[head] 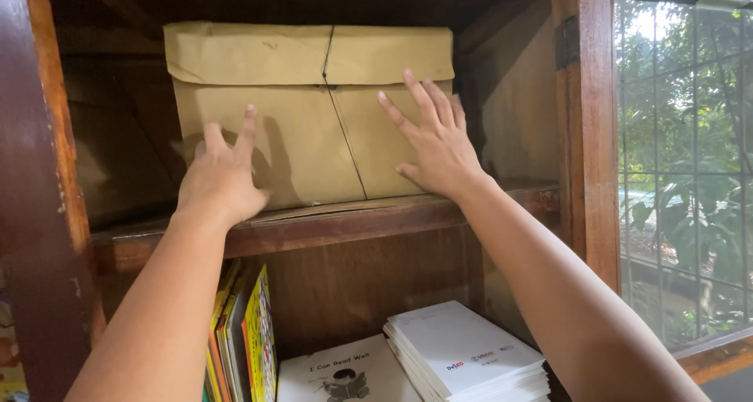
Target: Wiping dust off various folders with a cloth and organizing them onto a wooden shelf.
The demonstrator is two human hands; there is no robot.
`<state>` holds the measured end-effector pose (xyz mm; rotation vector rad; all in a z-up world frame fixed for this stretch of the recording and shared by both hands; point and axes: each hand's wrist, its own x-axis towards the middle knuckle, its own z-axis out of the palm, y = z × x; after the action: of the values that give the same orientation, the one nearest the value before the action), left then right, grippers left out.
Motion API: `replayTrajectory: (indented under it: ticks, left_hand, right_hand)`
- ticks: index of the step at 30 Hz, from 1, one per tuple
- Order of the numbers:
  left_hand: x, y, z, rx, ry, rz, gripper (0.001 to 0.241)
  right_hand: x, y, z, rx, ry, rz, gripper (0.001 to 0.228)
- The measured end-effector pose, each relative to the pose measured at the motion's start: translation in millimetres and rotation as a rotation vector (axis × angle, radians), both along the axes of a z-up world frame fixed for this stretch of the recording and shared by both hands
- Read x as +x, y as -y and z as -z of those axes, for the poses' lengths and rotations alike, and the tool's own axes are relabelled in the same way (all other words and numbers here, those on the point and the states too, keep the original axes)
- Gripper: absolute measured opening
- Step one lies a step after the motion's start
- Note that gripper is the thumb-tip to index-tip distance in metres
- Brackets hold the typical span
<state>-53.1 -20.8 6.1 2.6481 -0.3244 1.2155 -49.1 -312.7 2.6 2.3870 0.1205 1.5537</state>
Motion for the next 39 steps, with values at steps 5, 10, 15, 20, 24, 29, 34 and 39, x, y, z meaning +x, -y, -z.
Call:
replayTrajectory:
  ticks: [5,10,15,20,24,29,34,39]
  left_hand:
    - [19,0,-3,0.074,-0.084,-0.098,0.1]
    - [27,-1,-5,0.115,-0.211,-0.159,0.097]
    - [44,-6,-1,0.092,-0.254,-0.135,0.106]
    - [25,0,-3,0.061,-0.122,-0.065,0.114]
    - [38,-3,-3,0.063,-0.071,-0.052,0.116]
    - [64,-10,-5,0.129,0.182,-0.002,0.135]
    - [50,-11,0,0.069,0.296,0.085,0.125]
    - [40,-7,-2,0.03,0.245,0.058,0.126]
  right_hand:
    - [-5,-1,1,0.038,-0.009,-0.133,0.114]
    - [36,16,0,0.114,-0.41,-0.015,0.096]
    - [44,21,0,0.139,-0.478,-0.021,0.098]
    - [24,11,-2,0.025,-0.272,-0.074,0.106]
    - [23,14,-1,-0.011,-0.193,-0.097,0.108]
    - [28,16,-1,-0.065,-0.105,-0.144,0.116]
    - [21,15,2,-0.04,-0.061,-0.189,0.113]
    - [14,15,2,-0.015,-0.087,-0.167,0.113]
